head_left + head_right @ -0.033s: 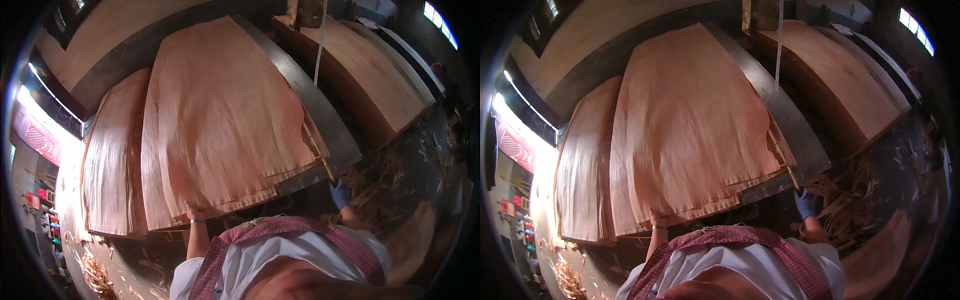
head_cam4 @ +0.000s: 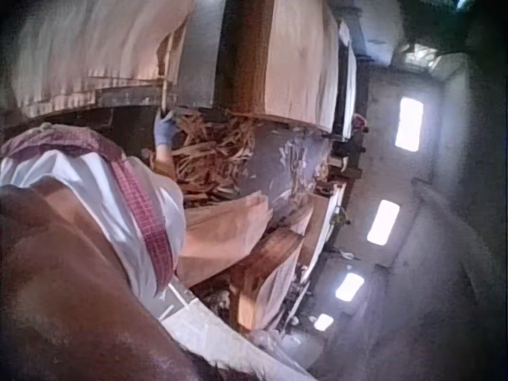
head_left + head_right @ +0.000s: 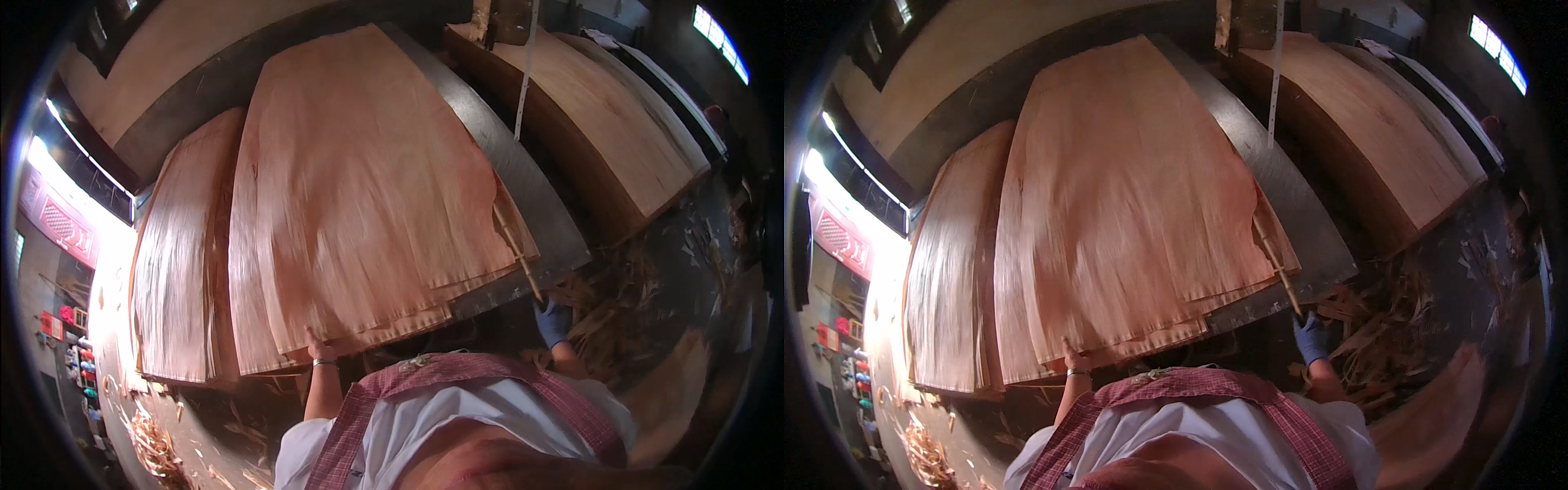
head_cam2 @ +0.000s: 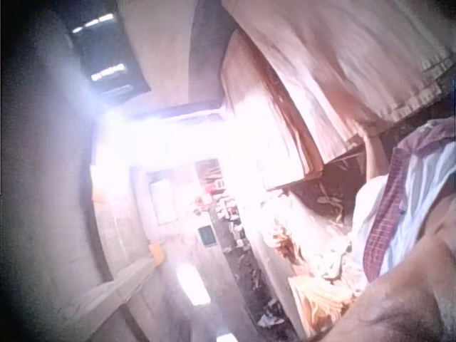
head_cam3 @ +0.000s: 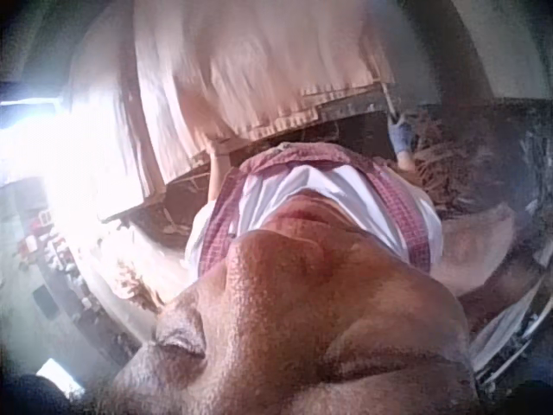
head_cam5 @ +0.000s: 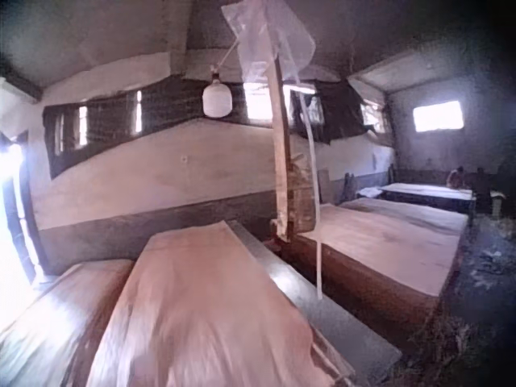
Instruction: The person sorts through large sheets of wood veneer, lifting them individually and checking their surfaces. They then apply small pieces of white adhesive tape to specific points on the veneer sheets and use a thin bamboo pole to move and align the sheets on a stack.
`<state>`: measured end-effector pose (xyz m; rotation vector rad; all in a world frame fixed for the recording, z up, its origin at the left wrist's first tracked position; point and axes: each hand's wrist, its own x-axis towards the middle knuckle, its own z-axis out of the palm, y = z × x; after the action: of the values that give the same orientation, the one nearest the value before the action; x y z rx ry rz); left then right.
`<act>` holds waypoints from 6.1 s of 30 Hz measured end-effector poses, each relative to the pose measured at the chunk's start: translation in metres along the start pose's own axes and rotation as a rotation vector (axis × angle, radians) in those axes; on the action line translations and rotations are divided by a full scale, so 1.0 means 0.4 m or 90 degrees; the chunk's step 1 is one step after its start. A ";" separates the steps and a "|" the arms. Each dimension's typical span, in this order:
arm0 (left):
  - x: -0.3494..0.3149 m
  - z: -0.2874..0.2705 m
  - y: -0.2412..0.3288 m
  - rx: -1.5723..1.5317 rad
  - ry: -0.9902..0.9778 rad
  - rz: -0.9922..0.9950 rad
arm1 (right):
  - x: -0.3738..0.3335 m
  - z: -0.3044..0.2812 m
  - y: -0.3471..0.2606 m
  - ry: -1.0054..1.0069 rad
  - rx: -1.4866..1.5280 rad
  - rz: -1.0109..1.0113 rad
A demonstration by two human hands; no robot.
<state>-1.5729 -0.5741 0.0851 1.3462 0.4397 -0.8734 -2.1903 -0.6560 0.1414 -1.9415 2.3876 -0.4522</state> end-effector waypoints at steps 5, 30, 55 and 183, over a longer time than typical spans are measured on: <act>0.012 -0.016 -0.038 0.100 -0.048 0.048 | 0.042 0.049 -0.194 -0.055 0.185 -0.016; -0.068 0.112 -0.128 0.077 0.022 0.039 | 0.237 -0.096 0.417 -0.063 0.113 0.139; -0.453 -0.702 -0.371 -0.026 0.226 -0.043 | -0.240 0.101 -0.892 -0.624 0.411 -0.768; -0.213 -0.157 0.812 -0.170 -0.893 -0.122 | -0.930 -0.413 -1.159 -0.046 0.153 -0.351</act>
<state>-1.3678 -0.4948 0.3464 0.2275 -0.4186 -1.6014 -1.7001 -0.3471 0.3536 -2.4200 1.6335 -0.6337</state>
